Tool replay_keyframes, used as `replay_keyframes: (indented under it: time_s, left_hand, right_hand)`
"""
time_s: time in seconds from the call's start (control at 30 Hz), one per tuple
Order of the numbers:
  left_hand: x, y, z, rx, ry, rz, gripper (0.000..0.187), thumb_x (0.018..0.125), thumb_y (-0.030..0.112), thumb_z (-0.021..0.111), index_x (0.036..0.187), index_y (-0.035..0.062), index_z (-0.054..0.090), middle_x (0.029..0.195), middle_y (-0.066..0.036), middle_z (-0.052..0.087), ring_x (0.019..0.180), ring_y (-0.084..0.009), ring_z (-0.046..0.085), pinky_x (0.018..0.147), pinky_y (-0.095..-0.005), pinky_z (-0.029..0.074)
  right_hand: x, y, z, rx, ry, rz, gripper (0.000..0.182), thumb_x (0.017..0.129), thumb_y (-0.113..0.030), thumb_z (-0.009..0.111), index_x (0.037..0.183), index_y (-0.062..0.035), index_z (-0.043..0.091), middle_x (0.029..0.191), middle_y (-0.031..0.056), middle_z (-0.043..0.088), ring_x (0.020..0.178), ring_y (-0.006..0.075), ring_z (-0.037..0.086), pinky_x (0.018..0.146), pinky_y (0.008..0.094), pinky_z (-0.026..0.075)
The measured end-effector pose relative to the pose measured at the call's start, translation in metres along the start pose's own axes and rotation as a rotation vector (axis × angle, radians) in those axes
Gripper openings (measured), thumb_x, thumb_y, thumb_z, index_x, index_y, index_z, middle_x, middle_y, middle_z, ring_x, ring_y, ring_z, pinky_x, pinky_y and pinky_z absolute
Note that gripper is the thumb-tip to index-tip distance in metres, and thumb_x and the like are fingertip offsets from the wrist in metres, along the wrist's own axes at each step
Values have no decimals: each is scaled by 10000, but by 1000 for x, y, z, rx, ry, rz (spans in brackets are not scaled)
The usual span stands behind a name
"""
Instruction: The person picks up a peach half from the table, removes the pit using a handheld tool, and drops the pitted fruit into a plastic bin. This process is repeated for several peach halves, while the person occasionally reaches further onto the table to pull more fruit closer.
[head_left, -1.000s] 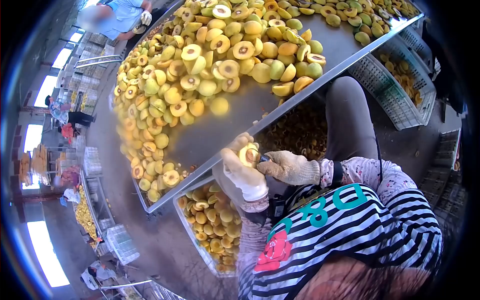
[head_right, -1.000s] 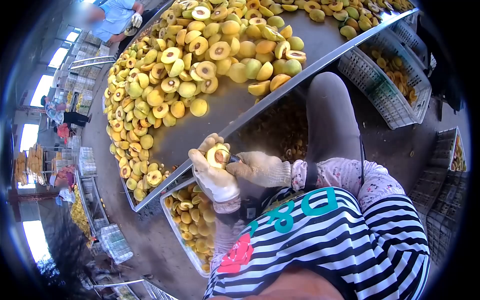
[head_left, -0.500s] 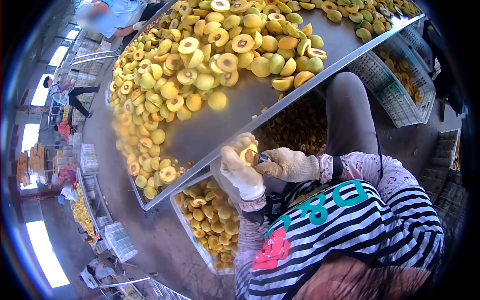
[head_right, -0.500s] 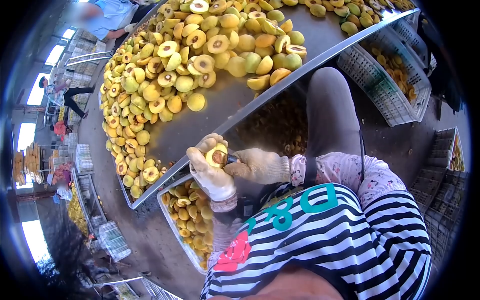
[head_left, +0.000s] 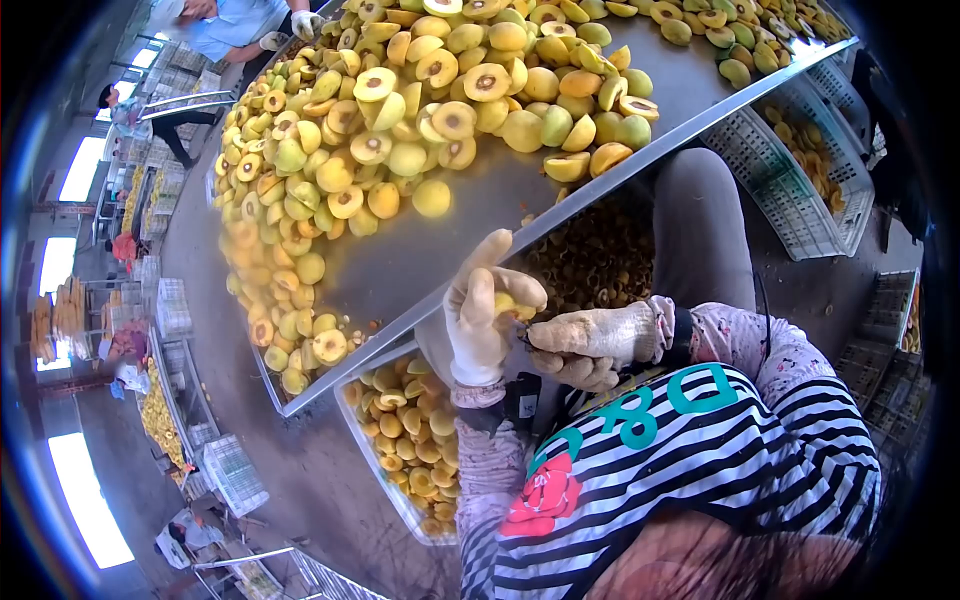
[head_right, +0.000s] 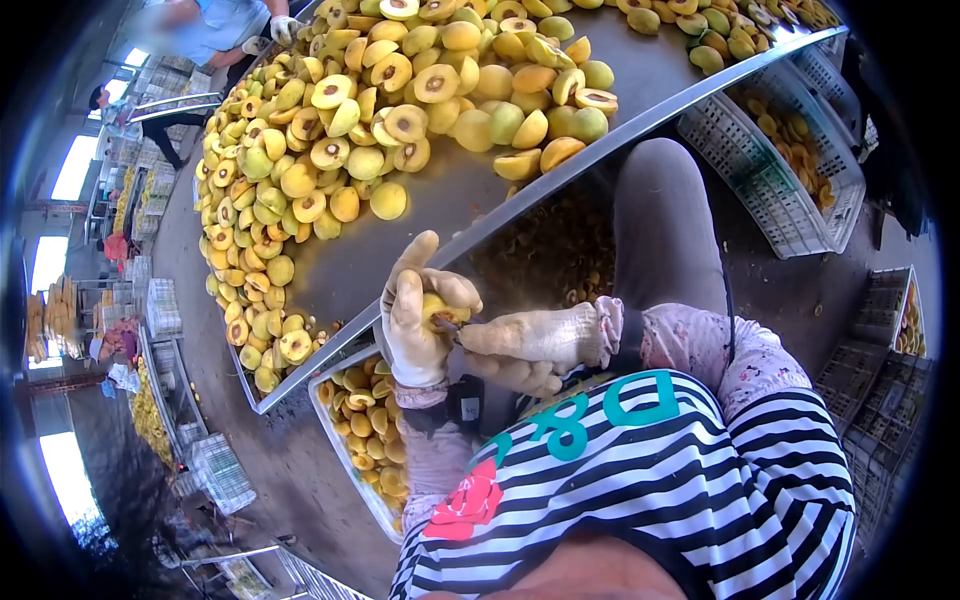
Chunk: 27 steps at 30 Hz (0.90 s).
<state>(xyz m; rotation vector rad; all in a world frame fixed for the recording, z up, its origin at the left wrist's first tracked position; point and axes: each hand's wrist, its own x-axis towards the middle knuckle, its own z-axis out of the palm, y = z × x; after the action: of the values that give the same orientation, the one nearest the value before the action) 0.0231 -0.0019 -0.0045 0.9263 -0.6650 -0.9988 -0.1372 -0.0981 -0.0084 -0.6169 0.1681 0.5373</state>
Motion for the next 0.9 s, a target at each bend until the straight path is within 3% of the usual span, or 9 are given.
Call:
replay_keyframes:
  time_s: [0.2, 0.33, 0.43, 0.53, 0.67, 0.77, 0.8, 0.83, 0.9]
  left_hand:
    - [6, 9, 16, -221, -10, -74, 428, 1041, 228, 461, 1380, -19, 544, 739, -130, 669, 651, -240, 634, 611, -342, 527]
    - [9, 8, 21, -135, 72, -110, 406, 1035, 191, 450, 1352, -38, 557, 739, -160, 682, 623, -232, 630, 595, -316, 521]
    - [9, 6, 13, -111, -93, -186, 390, 1034, 170, 463, 1343, -39, 574, 783, -148, 710, 643, -199, 656, 620, -293, 540]
    - [12, 4, 3, -144, -308, -197, 412, 1028, 179, 469, 1347, -65, 561, 808, -161, 713, 684, -226, 670, 647, -300, 554]
    - [4, -4, 23, -187, -66, 35, 420, 1029, 181, 461, 1369, -52, 541, 839, -145, 714, 728, -244, 674, 682, -331, 557]
    - [6, -19, 24, -386, -13, 97, 401, 1021, 113, 389, 1345, -35, 574, 811, -181, 710, 696, -232, 658, 658, -322, 542]
    - [0, -17, 23, -329, 74, 57, 409, 1025, 148, 387, 1342, -39, 567, 823, -200, 708, 716, -248, 661, 658, -325, 543]
    - [-7, -16, 17, -259, 169, 71, 409, 1025, 158, 391, 1336, -40, 567, 830, -203, 708, 723, -249, 662, 663, -323, 544]
    - [-26, -13, -4, -103, 364, 104, 409, 1026, 179, 399, 1326, -43, 567, 844, -211, 707, 737, -251, 665, 674, -317, 545]
  right_hand:
    - [14, 11, -23, 539, -631, 56, 491, 1024, -609, 445, 812, -167, 458, 533, -84, 352, 384, 32, 307, 341, 204, 247]
    - [-6, -2, 0, -36, -39, -66, 468, 1033, -583, 452, 847, -156, 493, 555, -83, 354, 425, 31, 343, 371, 201, 283]
    - [-6, 8, -7, -2, -24, -10, 469, 1031, -582, 459, 868, -145, 501, 578, -72, 378, 412, 30, 324, 361, 204, 290]
    - [-2, 21, -17, 239, -307, -47, 481, 1027, -589, 456, 879, -135, 514, 560, -61, 397, 399, 36, 349, 354, 198, 320]
    - [15, 27, -14, 603, -680, 35, 548, 965, -671, 485, 855, -136, 530, 518, -68, 385, 381, 56, 324, 327, 216, 274]
    - [6, 25, -13, 497, -613, -18, 547, 974, -662, 479, 862, -129, 536, 515, -68, 376, 382, 59, 326, 324, 235, 276]
    - [5, 23, -11, 495, -760, 3, 548, 978, -655, 483, 874, -120, 542, 519, -65, 376, 381, 69, 323, 322, 252, 278]
    - [-1, 20, -9, 419, -654, -57, 540, 984, -653, 475, 881, -126, 532, 529, -59, 372, 391, 77, 332, 336, 255, 283]
    - [-9, 12, 4, 40, 104, -131, 531, 995, -649, 459, 872, -135, 514, 540, -51, 370, 401, 82, 342, 356, 250, 289]
